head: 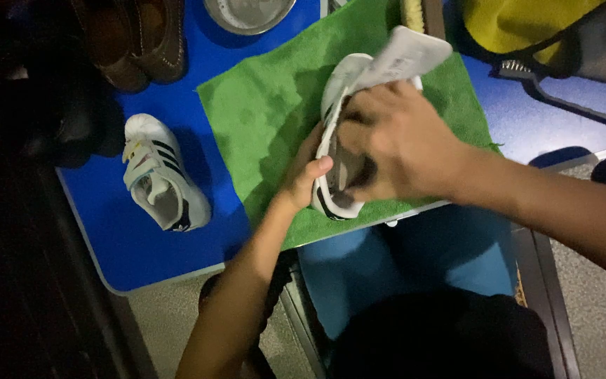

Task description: The person scrubs the interior and exterior of a white sneaker using a brush. They hold the shoe steady with their left hand while vigorously brushing the inside lining and the outer surface with their right hand.

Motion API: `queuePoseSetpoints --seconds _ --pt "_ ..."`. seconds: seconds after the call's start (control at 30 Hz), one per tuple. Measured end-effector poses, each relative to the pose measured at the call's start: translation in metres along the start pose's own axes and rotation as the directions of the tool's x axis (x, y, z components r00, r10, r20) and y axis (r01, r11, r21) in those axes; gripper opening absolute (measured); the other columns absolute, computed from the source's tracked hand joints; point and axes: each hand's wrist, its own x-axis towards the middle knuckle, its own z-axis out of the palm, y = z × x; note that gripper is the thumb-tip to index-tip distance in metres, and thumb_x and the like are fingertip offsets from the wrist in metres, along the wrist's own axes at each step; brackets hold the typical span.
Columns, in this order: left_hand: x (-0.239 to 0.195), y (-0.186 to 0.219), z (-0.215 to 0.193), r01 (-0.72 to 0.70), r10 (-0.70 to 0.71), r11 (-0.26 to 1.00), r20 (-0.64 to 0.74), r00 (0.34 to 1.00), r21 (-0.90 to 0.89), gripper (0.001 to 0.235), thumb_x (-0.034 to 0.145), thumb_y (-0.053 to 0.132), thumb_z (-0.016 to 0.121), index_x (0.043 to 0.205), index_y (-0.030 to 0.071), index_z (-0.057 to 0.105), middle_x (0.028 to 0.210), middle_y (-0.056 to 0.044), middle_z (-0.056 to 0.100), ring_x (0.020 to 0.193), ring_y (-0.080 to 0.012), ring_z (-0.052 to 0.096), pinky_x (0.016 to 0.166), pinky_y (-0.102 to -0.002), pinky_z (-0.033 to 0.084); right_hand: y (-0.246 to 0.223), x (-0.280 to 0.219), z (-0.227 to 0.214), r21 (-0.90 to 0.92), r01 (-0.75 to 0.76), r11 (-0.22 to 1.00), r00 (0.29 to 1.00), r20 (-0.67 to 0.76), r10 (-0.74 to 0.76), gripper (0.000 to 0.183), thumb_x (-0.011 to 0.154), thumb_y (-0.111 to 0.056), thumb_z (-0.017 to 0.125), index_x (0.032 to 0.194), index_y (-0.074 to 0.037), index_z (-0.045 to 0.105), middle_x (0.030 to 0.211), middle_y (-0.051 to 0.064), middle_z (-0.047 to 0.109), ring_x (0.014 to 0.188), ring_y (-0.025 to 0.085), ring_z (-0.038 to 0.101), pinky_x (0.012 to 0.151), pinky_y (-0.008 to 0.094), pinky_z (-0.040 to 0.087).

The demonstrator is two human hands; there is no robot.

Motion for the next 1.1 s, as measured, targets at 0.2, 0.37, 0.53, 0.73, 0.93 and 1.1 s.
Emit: queuePoseSetpoints --seconds 0.2,0.37,0.53,0.73,0.93,1.1 --pt "0.0 -0.001 0.004 -0.01 0.011 0.995 0.014 1.0 -0.095 0.079 0.08 0.048 0.059 0.139 0.002 0.034 0.137 -0.014 0.044 0.129 -0.0221 0.042 0.11 -0.035 0.034 -0.012 0.002 -0.004 -0.048 0.032 0.998 0.999 -0.017 -0.033 0.046 0.06 -0.057 0.067 0.073 -0.015 0.054 0.078 0.005 0.051 0.071 0.026 0.053 0.063 0.038 0.035" --pt "-0.008 -0.03 -0.009 -0.02 0.029 0.996 -0.112 0.993 0.086 0.069 0.082 0.046 0.052 0.136 0.006 0.039 0.133 -0.013 0.047 0.124 -0.0225 0.044 0.107 -0.036 0.034 -0.004 0.0 0.0 -0.123 -0.139 0.983 0.99 -0.032 0.136 0.064 0.049 -0.067 0.068 0.083 -0.015 0.054 0.085 0.006 0.053 0.077 0.027 0.053 0.069 0.04 0.035" --pt "-0.009 -0.026 -0.001 -0.07 0.079 0.99 -0.073 0.994 0.123 0.079 0.079 0.046 0.053 0.141 0.001 0.032 0.143 -0.018 0.039 0.135 -0.0261 0.036 0.115 -0.037 0.026 -0.01 -0.002 -0.005 -0.018 -0.091 0.996 0.996 -0.024 0.091 0.055 0.055 -0.061 0.067 0.081 -0.014 0.055 0.085 0.008 0.053 0.088 0.031 0.051 0.078 0.047 0.034" --pt "0.002 -0.012 0.001 -0.047 0.044 0.995 -0.035 0.998 -0.083 0.078 0.078 0.044 0.059 0.139 0.002 0.033 0.135 -0.016 0.046 0.125 -0.0229 0.045 0.106 -0.033 0.036 -0.006 0.005 -0.012 -0.036 -0.046 0.998 0.998 -0.032 0.045 0.054 0.053 -0.061 0.066 0.073 -0.013 0.051 0.082 0.007 0.055 0.084 0.03 0.048 0.077 0.046 0.032" --pt "-0.011 -0.042 -0.016 0.09 -0.067 0.988 -0.177 0.982 0.123 0.076 0.077 0.043 0.051 0.14 0.005 0.034 0.14 -0.016 0.042 0.129 -0.0243 0.04 0.107 -0.036 0.032 -0.004 0.004 -0.007 -0.113 -0.082 0.99 0.997 -0.001 0.082 0.071 0.045 -0.071 0.066 0.09 -0.017 0.058 0.096 0.007 0.059 0.09 0.03 0.048 0.08 0.048 0.034" --pt "-0.016 -0.056 -0.016 0.092 -0.066 0.989 -0.218 0.974 0.114 0.059 0.082 0.034 0.048 0.134 0.01 0.04 0.132 -0.014 0.049 0.121 -0.0271 0.047 0.103 -0.039 0.036 -0.002 0.001 -0.006 -0.111 -0.164 0.98 0.986 -0.046 0.16 0.061 0.052 -0.069 0.065 0.086 -0.018 0.062 0.092 0.005 0.061 0.089 0.03 0.05 0.085 0.05 0.033"
